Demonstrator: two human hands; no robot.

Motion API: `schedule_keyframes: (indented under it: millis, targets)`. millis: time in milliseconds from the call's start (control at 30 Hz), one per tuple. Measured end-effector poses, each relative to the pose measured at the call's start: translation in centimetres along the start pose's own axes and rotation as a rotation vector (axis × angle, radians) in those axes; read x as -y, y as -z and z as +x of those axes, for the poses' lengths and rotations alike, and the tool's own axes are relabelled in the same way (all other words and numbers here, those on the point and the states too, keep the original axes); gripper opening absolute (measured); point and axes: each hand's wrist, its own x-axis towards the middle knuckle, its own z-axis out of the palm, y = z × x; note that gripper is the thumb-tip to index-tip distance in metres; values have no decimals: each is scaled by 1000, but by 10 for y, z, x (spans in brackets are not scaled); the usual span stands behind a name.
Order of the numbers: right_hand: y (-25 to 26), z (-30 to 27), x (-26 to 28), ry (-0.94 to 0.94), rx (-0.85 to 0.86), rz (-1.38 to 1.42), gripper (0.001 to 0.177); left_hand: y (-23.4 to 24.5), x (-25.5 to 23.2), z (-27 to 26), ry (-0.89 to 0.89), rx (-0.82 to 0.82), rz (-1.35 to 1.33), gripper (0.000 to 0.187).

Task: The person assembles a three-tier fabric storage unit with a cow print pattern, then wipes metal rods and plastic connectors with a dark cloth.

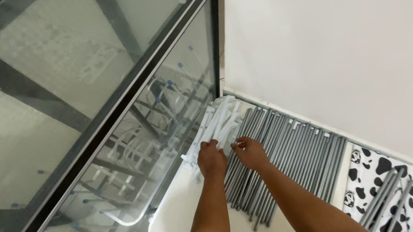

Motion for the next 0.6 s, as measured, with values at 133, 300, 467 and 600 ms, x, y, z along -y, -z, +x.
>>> schedule_keyframes:
  millis: [133,300,467,600]
  targets:
    - [-19,40,3,-159,-74,59,58,4,6,21,66,78,108,35]
    - [-32,61,6,-350,-40,352,55,6,7,22,91,90,96,31]
    - [-42,70,-6,-315,-99,342,48,4,10,20,158,25,-40,26]
    - [-50,78,-22,-276,-121,522,46,0,8,13,137,-90,-74,22]
